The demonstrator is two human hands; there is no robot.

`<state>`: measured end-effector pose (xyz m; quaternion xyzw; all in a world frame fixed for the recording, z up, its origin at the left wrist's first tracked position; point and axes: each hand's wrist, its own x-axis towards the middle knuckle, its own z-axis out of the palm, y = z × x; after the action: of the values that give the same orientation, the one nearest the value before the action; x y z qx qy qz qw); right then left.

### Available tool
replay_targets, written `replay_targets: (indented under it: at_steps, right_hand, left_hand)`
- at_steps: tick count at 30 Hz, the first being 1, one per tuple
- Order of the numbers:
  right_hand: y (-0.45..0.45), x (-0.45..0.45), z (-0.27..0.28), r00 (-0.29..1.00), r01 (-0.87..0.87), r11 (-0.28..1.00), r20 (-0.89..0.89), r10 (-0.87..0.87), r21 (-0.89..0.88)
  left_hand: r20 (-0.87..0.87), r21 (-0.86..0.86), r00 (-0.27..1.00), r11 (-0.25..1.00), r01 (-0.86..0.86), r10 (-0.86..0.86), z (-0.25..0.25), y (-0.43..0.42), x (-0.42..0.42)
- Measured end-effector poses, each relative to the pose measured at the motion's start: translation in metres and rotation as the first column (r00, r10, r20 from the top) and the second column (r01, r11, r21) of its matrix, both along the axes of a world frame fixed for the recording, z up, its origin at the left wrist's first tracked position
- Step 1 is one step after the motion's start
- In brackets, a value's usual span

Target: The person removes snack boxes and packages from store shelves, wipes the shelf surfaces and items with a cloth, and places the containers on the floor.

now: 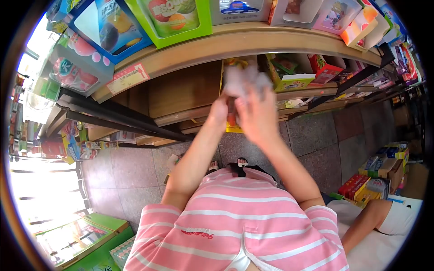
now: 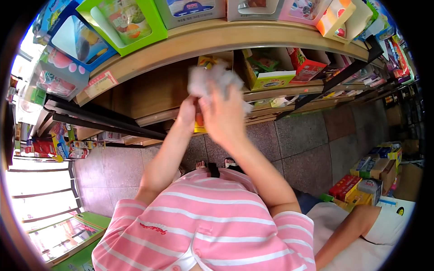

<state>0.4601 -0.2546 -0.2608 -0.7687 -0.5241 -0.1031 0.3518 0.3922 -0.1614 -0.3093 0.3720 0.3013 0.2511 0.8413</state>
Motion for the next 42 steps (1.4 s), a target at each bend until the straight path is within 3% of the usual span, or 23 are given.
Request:
replay_targets:
  at_steps: [1, 4, 6, 9, 12, 14, 15, 16, 18, 19, 21, 22, 23, 26, 28, 29, 32, 33, 34, 35, 36, 40, 42]
  right_hand:
    - [0.008, -0.019, -0.009, 1.0, -0.018, 0.995, 0.013, 0.019, -0.094]
    - [0.033, -0.009, -0.014, 0.995, 0.065, 0.996, -0.07, -0.069, -0.06]
    - [0.049, 0.006, -0.007, 0.987, 0.137, 0.988, -0.072, -0.142, -0.067]
    - [0.061, 0.037, -0.009, 0.983, 0.141, 0.986, -0.102, -0.15, -0.093]
    - [0.046, 0.066, -0.01, 0.961, 0.13, 0.98, -0.223, -0.162, -0.154]
    - [0.023, 0.079, -0.012, 0.873, 0.296, 0.947, -0.369, -0.32, -0.123]
    - [0.014, 0.08, -0.014, 0.673, 0.274, 0.962, -0.711, -0.205, -0.017]
    - [0.007, 0.076, -0.013, 0.373, 0.286, 0.954, -0.928, -0.022, 0.092]
    - [0.004, 0.063, -0.021, 0.07, 0.339, 0.896, -0.958, 0.279, 0.286]
    - [0.009, 0.05, -0.018, -0.087, 0.366, 0.872, -0.921, 0.38, 0.325]
    - [0.012, 0.032, -0.024, -0.158, 0.327, 0.908, -0.932, 0.327, 0.263]
    - [0.016, 0.022, -0.023, -0.193, 0.28, 0.929, -0.933, 0.302, 0.243]
    - [0.017, 0.015, -0.016, -0.173, 0.209, 0.939, -0.935, 0.31, 0.273]
    - [0.005, 0.024, -0.009, -0.149, 0.014, 0.948, -0.937, 0.315, 0.317]
    - [-0.006, 0.046, -0.009, -0.04, -0.155, 0.957, -0.97, 0.24, 0.243]
    - [-0.015, 0.063, -0.011, -0.01, -0.182, 0.959, -0.975, 0.221, 0.219]
    - [-0.04, 0.116, -0.011, -0.014, -0.066, 0.969, -0.971, 0.238, 0.238]
    - [-0.047, 0.136, -0.012, -0.031, -0.036, 0.971, -0.971, 0.236, 0.237]
    - [-0.053, 0.153, -0.013, -0.046, -0.005, 0.973, -0.972, 0.231, 0.231]
    - [-0.057, 0.163, -0.012, -0.018, 0.013, 0.968, -0.968, 0.251, 0.25]
    - [-0.06, 0.172, -0.009, -0.028, -0.016, 0.969, -0.968, 0.248, 0.248]
    - [-0.063, 0.194, -0.002, -0.054, -0.237, 0.94, -0.969, 0.241, 0.247]
    - [-0.061, 0.197, -0.003, -0.048, -0.262, 0.933, -0.969, 0.242, 0.246]
  left_hand:
    - [0.198, -0.222, 0.977, 0.974, -0.031, 0.076, 0.014, -0.013, 0.002]
    - [0.165, -0.221, 0.986, 0.975, 0.001, 0.036, 0.013, -0.025, -0.004]
    - [0.367, -0.216, 0.93, 0.972, 0.094, -0.008, -0.001, -0.027, -0.003]
    - [0.355, 0.102, 0.921, 0.986, 0.132, -0.16, 0.006, -0.018, -0.012]
    - [0.268, 0.261, 0.897, 0.923, 0.284, -0.351, 0.019, -0.002, -0.031]
    - [0.25, 0.326, 0.868, 0.882, 0.342, -0.429, 0.024, 0.016, -0.039]
    - [0.312, 0.203, 0.825, 0.881, 0.428, -0.472, 0.025, 0.025, -0.042]
    - [0.378, 0.081, 0.78, 0.857, 0.509, -0.499, 0.026, 0.03, -0.043]
    - [0.407, 0.021, 0.801, 0.881, 0.473, -0.44, 0.022, 0.029, -0.036]
    - [0.316, 0.032, 0.865, 0.916, 0.4, -0.389, 0.015, 0.029, -0.031]
    - [0.113, 0.172, 0.978, 0.973, 0.155, -0.175, 0.011, 0.019, -0.017]
    - [0.112, 0.175, 0.979, 0.973, 0.149, -0.17, 0.005, 0.02, -0.012]
    - [-0.087, 0.536, 0.996, 0.842, 0.063, -0.019, 0.0, 0.023, -0.008]
    - [0.029, 0.96, 0.957, 0.259, -0.108, 0.29, -0.001, 0.036, 0.01]
    - [-0.225, 0.837, 0.943, 0.544, 0.057, 0.247, 0.005, 0.046, 0.02]
    - [-0.272, 0.515, 0.958, 0.855, 0.062, 0.094, 0.007, 0.054, 0.025]
    - [-0.276, 0.695, 0.942, 0.717, 0.059, 0.189, 0.008, 0.068, 0.041]
    - [-0.445, 0.624, 0.889, 0.748, 0.225, 0.104, -0.003, 0.08, 0.044]
    - [-0.45, 0.619, 0.884, 0.757, 0.208, 0.125, -0.006, 0.081, 0.049]
    - [-0.529, 0.692, 0.83, 0.655, 0.303, 0.176, -0.009, 0.083, 0.053]
    - [-0.598, 0.735, 0.765, 0.545, 0.404, 0.239, -0.011, 0.085, 0.057]
    - [-0.597, 0.785, 0.728, 0.431, 0.445, 0.336, -0.027, 0.099, 0.082]
    - [-0.686, 0.715, 0.561, 0.286, 0.638, 0.463, -0.044, 0.096, 0.103]
